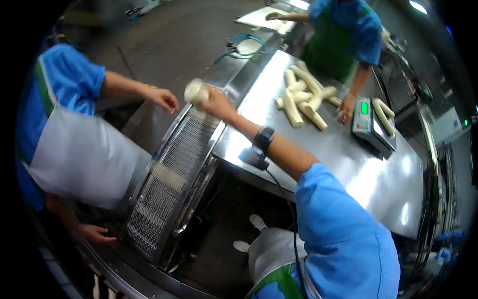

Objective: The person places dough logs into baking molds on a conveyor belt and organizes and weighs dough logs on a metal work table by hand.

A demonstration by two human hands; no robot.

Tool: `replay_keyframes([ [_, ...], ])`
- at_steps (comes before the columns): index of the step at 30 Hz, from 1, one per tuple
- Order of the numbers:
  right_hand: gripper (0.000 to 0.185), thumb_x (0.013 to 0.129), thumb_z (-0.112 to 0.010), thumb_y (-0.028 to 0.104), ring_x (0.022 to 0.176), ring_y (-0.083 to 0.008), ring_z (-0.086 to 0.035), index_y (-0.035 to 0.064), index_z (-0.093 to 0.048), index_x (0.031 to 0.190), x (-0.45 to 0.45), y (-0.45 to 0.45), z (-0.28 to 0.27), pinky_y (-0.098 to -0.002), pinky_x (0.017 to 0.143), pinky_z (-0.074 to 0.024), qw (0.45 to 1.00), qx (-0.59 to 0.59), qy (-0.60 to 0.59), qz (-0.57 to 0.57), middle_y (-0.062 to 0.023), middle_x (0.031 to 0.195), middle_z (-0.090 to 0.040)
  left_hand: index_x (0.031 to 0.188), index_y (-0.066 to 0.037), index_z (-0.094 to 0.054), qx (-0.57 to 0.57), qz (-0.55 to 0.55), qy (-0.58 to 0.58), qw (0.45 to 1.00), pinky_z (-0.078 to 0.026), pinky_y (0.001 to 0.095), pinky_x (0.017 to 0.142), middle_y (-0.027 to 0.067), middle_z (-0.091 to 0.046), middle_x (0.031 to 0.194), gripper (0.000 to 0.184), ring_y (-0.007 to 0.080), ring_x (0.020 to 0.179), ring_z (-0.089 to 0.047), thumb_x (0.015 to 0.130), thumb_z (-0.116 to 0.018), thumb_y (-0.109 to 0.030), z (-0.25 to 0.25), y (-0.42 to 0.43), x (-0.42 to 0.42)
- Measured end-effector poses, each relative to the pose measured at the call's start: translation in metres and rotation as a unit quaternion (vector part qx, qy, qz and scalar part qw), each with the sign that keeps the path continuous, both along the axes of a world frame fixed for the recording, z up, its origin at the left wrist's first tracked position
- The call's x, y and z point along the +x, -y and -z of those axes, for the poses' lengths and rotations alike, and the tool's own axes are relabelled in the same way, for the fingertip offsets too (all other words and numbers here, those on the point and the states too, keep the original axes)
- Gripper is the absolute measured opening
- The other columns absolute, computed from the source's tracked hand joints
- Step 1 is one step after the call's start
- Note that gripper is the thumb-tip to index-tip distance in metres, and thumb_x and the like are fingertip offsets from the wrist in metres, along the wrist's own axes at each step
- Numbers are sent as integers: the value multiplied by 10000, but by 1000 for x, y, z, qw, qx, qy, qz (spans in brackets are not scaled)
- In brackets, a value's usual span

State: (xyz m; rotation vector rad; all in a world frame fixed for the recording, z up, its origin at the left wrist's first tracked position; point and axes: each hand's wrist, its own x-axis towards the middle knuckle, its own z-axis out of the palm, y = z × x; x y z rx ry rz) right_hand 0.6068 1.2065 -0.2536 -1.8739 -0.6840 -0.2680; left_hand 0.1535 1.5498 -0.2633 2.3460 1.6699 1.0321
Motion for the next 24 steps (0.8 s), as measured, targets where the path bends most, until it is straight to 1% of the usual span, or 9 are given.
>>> replay_keyframes([
  [3, 272, 696, -483, 109, 730, -236, -536, 20, -430, 947, 32, 66, -76, -320, 573, -474, 933, 289, -198, -84, -122, 840, -502, 815, -28, -449, 3, 13, -8, 1000, -379, 342, 567, 139, -502, 800, 329, 249, 647, -480, 793, -355, -342, -2, -2, 10],
  [9, 338, 722, -511, 114, 874, -292, -508, 19, -370, 1015, 59, 190, -161, -392, 707, -478, 949, 279, -141, -43, -153, 949, -453, 833, -26, -449, -1, 28, -10, 1000, -380, 342, 578, 139, -502, 810, 320, 250, 657, -480, 795, -359, -331, -4, 1, 20],
  [13, 285, 708, -514, 130, 780, -291, -535, -20, -454, 943, 81, 263, -200, -362, 580, -489, 952, 303, -42, 22, -148, 866, -510, 845, -25, -449, -7, 37, -15, 999, -381, 342, 586, 140, -503, 817, 314, 251, 665, -480, 796, -361, -323, -4, 7, 26],
  [15, 222, 733, -508, 186, 704, -236, -534, 44, -483, 902, 49, 280, -234, -340, 595, -455, 965, 207, -81, 140, -118, 783, -530, 851, -24, -449, -10, 39, -19, 999, -381, 342, 590, 140, -503, 820, 312, 251, 668, -480, 797, -362, -319, -5, 13, 25],
  [16, 226, 682, -517, 190, 549, -170, -504, 17, -494, 825, 56, 291, -234, -257, 423, -402, 963, 186, -82, 176, -77, 675, -506, 854, -24, -449, -9, 40, -20, 999, -381, 342, 591, 140, -503, 822, 310, 251, 670, -480, 797, -363, -317, -7, 14, 25],
  [19, 316, 679, -555, 208, 726, -267, -558, -25, -515, 889, 57, 325, -204, -315, 532, -463, 972, 43, -70, 221, -145, 794, -551, 863, -23, -449, -9, 48, -19, 999, -381, 342, 597, 140, -503, 827, 307, 252, 675, -480, 798, -364, -311, -7, 16, 33],
  [21, 380, 634, -594, 290, 655, -240, -574, -43, -553, 815, 79, 347, -174, -296, 495, -440, 927, -109, -70, 352, -153, 738, -570, 869, -23, -449, -8, 46, -18, 999, -382, 342, 601, 140, -503, 830, 305, 252, 679, -480, 798, -365, -307, -7, 18, 31],
  [23, 441, 610, -605, 337, 633, -222, -577, -70, -555, 771, 98, 361, -140, -294, 506, -452, 873, -150, -111, 451, -171, 757, -571, 874, -22, -449, -8, 43, -17, 999, -382, 342, 605, 140, -503, 833, 302, 252, 683, -480, 799, -367, -303, -9, 21, 29],
  [24, 446, 625, -604, 326, 616, -223, -575, -74, -540, 812, 104, 364, -126, -297, 504, -458, 861, -68, -169, 474, -163, 752, -567, 877, -22, -449, -6, 42, -20, 999, -382, 341, 607, 140, -503, 835, 301, 252, 684, -480, 799, -367, -301, -10, 23, 28],
])
